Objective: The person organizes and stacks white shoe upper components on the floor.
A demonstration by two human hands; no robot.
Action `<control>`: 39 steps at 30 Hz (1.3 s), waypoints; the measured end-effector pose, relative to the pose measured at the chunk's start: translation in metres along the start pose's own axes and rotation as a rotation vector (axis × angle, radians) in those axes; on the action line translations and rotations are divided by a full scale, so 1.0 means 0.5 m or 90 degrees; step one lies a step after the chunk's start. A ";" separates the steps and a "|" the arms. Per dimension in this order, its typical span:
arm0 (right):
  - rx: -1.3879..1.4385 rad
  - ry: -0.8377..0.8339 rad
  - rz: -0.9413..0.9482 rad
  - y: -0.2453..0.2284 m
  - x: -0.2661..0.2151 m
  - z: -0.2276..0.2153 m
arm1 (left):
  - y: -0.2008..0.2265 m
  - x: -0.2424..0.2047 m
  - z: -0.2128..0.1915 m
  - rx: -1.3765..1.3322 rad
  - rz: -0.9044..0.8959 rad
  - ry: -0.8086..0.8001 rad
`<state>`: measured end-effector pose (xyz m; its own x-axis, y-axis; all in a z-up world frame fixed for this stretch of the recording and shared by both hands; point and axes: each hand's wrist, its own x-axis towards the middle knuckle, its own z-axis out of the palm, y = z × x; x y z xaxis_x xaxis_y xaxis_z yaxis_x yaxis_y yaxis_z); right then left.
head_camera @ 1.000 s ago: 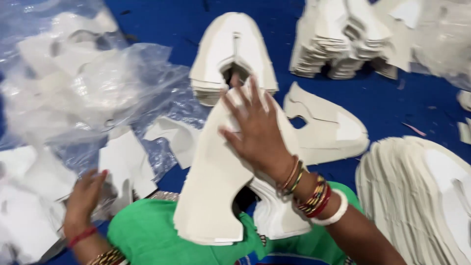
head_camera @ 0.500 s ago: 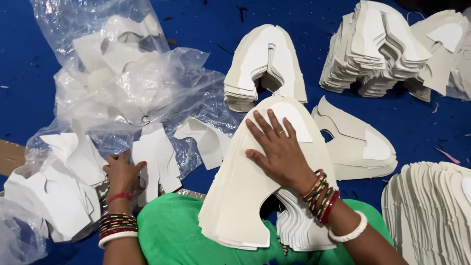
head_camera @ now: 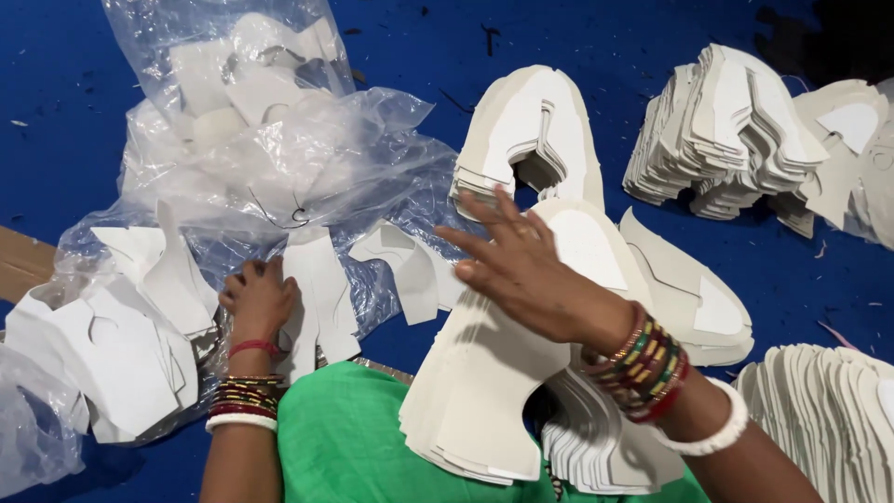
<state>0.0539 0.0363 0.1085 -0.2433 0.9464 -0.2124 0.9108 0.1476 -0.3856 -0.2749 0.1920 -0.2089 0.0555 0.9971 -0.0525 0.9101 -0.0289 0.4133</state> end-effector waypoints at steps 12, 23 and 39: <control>0.063 -0.041 -0.129 -0.122 0.097 0.037 | 0.050 -0.126 -0.182 -0.319 0.161 0.251; 0.219 0.133 -0.191 -0.154 0.000 -0.009 | 0.318 -0.303 -0.462 -0.737 0.307 0.191; 0.355 0.389 -0.096 0.020 -0.238 -0.037 | 0.507 -0.377 -0.358 -0.861 0.269 -0.047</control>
<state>0.0983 -0.0694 0.1464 0.0204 0.9403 0.3396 0.5455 0.2742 -0.7920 -0.1283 0.0097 0.0684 0.2794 0.9234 0.2632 -0.2665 -0.1888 0.9452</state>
